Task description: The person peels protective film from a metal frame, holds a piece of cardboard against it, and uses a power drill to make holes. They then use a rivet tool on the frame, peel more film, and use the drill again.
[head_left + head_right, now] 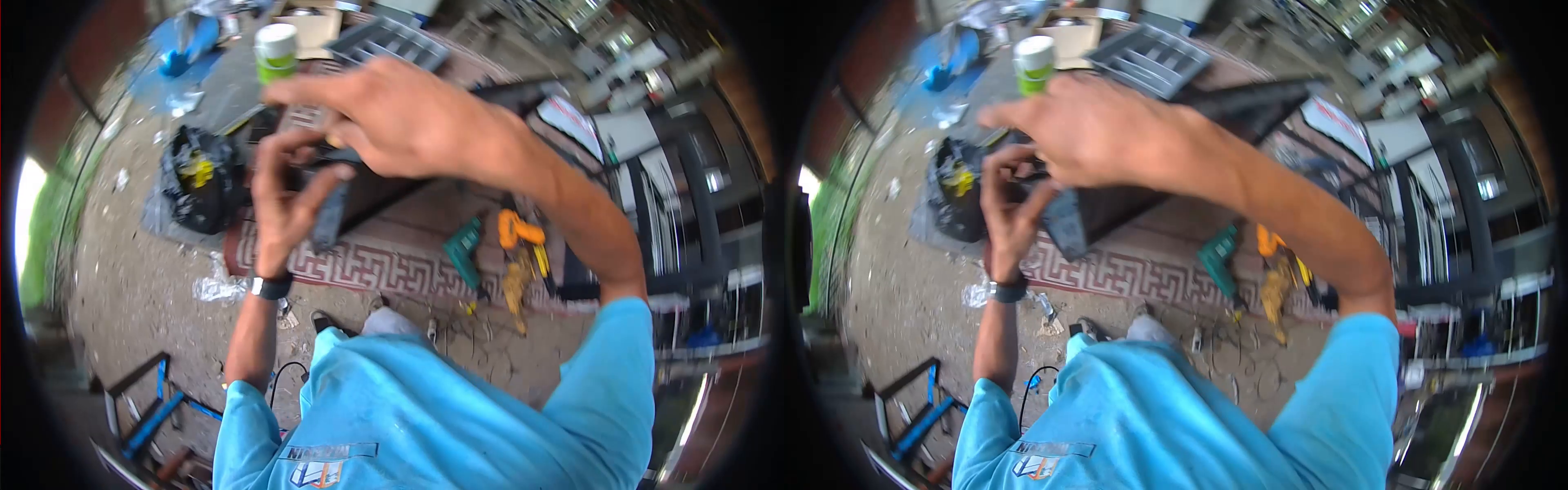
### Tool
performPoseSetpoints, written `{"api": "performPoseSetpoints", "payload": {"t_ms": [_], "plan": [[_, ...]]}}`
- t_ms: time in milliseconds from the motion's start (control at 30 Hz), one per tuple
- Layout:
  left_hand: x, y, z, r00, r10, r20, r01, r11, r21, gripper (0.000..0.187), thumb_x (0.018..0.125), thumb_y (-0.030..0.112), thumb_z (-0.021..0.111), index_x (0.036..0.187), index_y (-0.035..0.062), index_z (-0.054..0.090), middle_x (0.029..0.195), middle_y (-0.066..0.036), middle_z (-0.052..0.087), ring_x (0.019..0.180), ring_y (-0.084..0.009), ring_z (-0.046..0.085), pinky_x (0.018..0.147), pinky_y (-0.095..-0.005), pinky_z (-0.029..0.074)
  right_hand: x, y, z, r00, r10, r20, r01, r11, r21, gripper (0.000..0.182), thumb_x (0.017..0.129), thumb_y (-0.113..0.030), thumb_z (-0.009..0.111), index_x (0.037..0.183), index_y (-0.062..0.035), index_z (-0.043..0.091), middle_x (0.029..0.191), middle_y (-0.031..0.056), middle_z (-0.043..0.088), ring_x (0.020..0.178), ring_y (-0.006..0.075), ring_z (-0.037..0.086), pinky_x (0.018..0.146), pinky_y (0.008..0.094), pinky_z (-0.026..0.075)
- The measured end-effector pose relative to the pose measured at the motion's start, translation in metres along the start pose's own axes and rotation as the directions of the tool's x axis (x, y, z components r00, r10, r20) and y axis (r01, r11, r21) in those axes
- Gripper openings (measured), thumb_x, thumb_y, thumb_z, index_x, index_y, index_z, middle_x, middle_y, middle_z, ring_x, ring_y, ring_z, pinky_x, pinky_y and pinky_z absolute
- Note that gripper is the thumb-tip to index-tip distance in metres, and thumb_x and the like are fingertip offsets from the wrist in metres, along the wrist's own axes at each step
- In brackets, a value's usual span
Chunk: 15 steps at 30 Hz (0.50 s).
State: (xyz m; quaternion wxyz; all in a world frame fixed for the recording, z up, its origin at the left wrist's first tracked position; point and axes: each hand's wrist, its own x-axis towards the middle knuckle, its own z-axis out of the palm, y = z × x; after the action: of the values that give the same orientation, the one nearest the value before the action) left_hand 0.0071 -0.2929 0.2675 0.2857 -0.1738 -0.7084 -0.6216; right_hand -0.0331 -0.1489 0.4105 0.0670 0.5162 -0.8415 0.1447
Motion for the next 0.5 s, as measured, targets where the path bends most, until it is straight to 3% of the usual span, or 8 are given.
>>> {"api": "performPoseSetpoints", "payload": {"t_ms": [33, 67, 133, 200, 267, 300, 400, 500], "plan": [[-0.003, 0.004, 0.005, 1.000, -0.017, -0.001, 0.016, 0.996, -0.090, 0.044, 0.071, 0.004, 0.077, 0.109, 0.0035, 0.054, 0.104, -0.006, 0.057, 0.096, -0.0148, 0.052, 0.086, -0.0285, 0.041, -0.013, 0.003, -0.013, 1.000, 0.016, 0.008, -0.016, 0.999, -0.028, 0.050, 0.075, -0.005, 0.059, 0.125, -0.0055, 0.051, 0.090, 0.0231, 0.063, 0.081, 0.0395, 0.062, 0.074, 0.0441, 0.049], [-0.001, 0.004, 0.008, 0.999, -0.029, -0.024, 0.024, 0.986, -0.166, 0.043, 0.073, 0.000, 0.075, 0.109, 0.0034, 0.053, 0.102, -0.004, 0.054, 0.094, -0.0137, 0.050, 0.086, -0.0277, 0.040, -0.028, 0.012, -0.021, 0.994, 0.032, -0.103, -0.038, 0.998, -0.052, 0.044, 0.080, -0.015, 0.063, 0.122, -0.0045, 0.054, 0.079, 0.0172, 0.064, 0.071, 0.0293, 0.064, 0.065, 0.0380, 0.050], [-0.001, -0.004, 0.000, 0.999, 0.022, 0.028, -0.020, 0.998, -0.054, 0.042, 0.075, 0.001, 0.074, 0.111, 0.0023, 0.052, 0.109, -0.009, 0.057, 0.100, -0.0166, 0.053, 0.088, -0.0298, 0.043, -0.076, 0.031, -0.049, 0.952, 0.119, -0.280, -0.143, 0.988, -0.065, 0.047, 0.080, -0.024, 0.063, 0.122, -0.0075, 0.053, 0.085, 0.0182, 0.066, 0.073, 0.0254, 0.066, 0.067, 0.0368, 0.052], [0.000, -0.004, -0.003, 0.997, -0.033, 0.073, 0.041, 0.993, -0.110, 0.042, 0.076, 0.003, 0.074, 0.112, 0.0011, 0.052, 0.116, -0.016, 0.058, 0.107, -0.0206, 0.055, 0.090, -0.0322, 0.046, -0.121, 0.028, -0.089, 0.749, 0.635, -0.191, -0.623, 0.772, 0.124, 0.039, 0.080, -0.008, 0.067, 0.111, 0.0118, 0.054, 0.086, 0.0173, 0.066, 0.079, 0.0221, 0.066, 0.067, 0.0324, 0.055], [0.000, -0.006, -0.010, 0.996, -0.002, 0.093, 0.000, 1.000, 0.019, 0.039, 0.079, 0.004, 0.071, 0.113, 0.0007, 0.052, 0.118, -0.017, 0.058, 0.107, -0.0203, 0.056, 0.088, -0.0308, 0.048, -0.214, 0.075, -0.083, 0.718, 0.647, -0.256, -0.678, 0.733, -0.051, 0.039, 0.083, -0.024, 0.064, 0.115, -0.0028, 0.059, 0.070, 0.0083, 0.063, 0.063, 0.0150, 0.061, 0.055, 0.0285, 0.047], [-0.002, -0.008, -0.012, 0.997, 0.001, 0.073, -0.004, 0.999, 0.044, 0.038, 0.079, 0.004, 0.071, 0.112, 0.0013, 0.053, 0.117, -0.016, 0.059, 0.103, -0.0186, 0.057, 0.085, -0.0293, 0.048, -0.262, 0.095, -0.076, 0.605, 0.765, -0.221, -0.779, 0.626, 0.034, 0.033, 0.085, -0.026, 0.063, 0.108, -0.0029, 0.063, 0.066, 0.0023, 0.061, 0.058, 0.0076, 0.057, 0.050, 0.0221, 0.044], [-0.004, -0.020, -0.020, 0.999, -0.044, 0.009, 0.043, 0.995, 0.090, 0.035, 0.080, 0.008, 0.071, 0.111, 0.0036, 0.056, 0.110, -0.010, 0.062, 0.092, -0.0142, 0.058, 0.079, -0.0261, 0.046, -0.412, 0.145, -0.026, 0.157, 0.986, -0.058, -0.937, 0.168, 0.307, 0.026, 0.082, -0.017, 0.067, 0.103, -0.0025, 0.065, 0.068, 0.0042, 0.063, 0.053, 0.0086, 0.057, 0.044, 0.0221, 0.043], [-0.002, -0.020, -0.025, 0.998, -0.048, -0.029, 0.051, 0.993, 0.104, 0.036, 0.081, 0.012, 0.072, 0.112, 0.0050, 0.055, 0.106, -0.007, 0.061, 0.092, -0.0126, 0.057, 0.083, -0.0261, 0.044, -0.548, 0.149, 0.040, 0.036, 0.999, 0.038, -0.930, 0.019, 0.366, 0.023, 0.072, 0.000, 0.047, 0.086, -0.0001, 0.065, 0.064, 0.0063, 0.063, 0.049, 0.0134, 0.061, 0.042, 0.0248, 0.048]]}}
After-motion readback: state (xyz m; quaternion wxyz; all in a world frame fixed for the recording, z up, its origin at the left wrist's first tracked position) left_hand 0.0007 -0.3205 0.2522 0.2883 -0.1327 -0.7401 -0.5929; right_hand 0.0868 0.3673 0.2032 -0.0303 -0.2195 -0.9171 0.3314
